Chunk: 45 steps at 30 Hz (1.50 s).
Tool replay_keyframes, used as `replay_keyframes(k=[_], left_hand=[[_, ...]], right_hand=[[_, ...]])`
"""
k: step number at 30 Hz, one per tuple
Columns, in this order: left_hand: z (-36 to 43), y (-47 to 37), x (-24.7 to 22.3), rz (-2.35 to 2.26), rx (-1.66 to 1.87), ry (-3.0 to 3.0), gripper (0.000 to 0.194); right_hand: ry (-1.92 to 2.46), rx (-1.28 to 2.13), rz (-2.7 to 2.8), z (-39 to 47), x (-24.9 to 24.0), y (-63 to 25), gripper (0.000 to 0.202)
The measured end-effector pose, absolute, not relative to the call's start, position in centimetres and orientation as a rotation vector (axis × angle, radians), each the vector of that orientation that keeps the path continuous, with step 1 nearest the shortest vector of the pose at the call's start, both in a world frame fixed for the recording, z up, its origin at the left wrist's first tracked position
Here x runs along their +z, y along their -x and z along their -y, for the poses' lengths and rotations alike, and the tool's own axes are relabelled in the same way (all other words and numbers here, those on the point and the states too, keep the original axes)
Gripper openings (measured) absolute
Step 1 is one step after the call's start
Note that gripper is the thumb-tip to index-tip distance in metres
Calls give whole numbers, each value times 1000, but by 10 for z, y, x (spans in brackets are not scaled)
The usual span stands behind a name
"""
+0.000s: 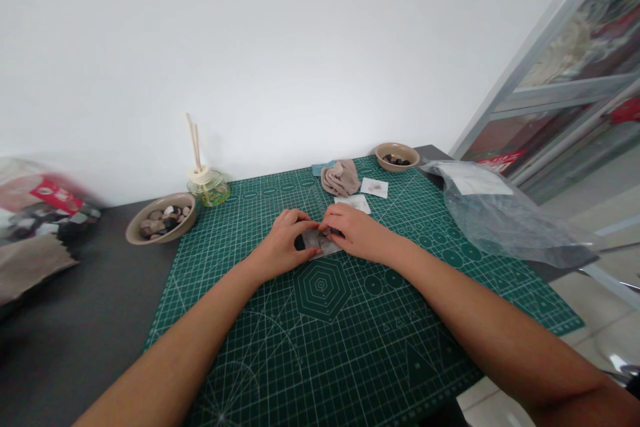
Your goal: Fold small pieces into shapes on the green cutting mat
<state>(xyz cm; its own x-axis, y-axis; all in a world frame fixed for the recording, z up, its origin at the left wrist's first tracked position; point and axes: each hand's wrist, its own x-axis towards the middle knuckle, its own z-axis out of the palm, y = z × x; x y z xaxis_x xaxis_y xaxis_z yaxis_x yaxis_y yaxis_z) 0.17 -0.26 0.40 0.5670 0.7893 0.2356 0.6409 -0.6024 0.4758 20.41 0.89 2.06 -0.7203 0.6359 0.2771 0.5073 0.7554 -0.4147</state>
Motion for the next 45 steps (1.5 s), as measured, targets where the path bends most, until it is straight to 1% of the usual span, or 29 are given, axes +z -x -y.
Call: replay_keyframes(k=[6,12,18,35,40,45], left_hand=[[2,-1,4,-1147,641,-2491,35],[3,-1,4,-1151,632,-2481,37],[3,-1,4,-1149,643,-2496,32],[3,-1,4,-1147,620,-2502,36],[2,-1,3,-1149,627,-2519,32],[3,-1,4,-1140,629,-2518,34]], right_hand=[[829,484,2570,-7,24,-203,17],[902,421,2561,-8,22,-204,15],[847,433,2586,-6,23,-203,17],[831,438,2588,-6,23,-204,17],[816,444,2576,-6,22,-202,16],[810,463,2578,-6,22,-203,17]])
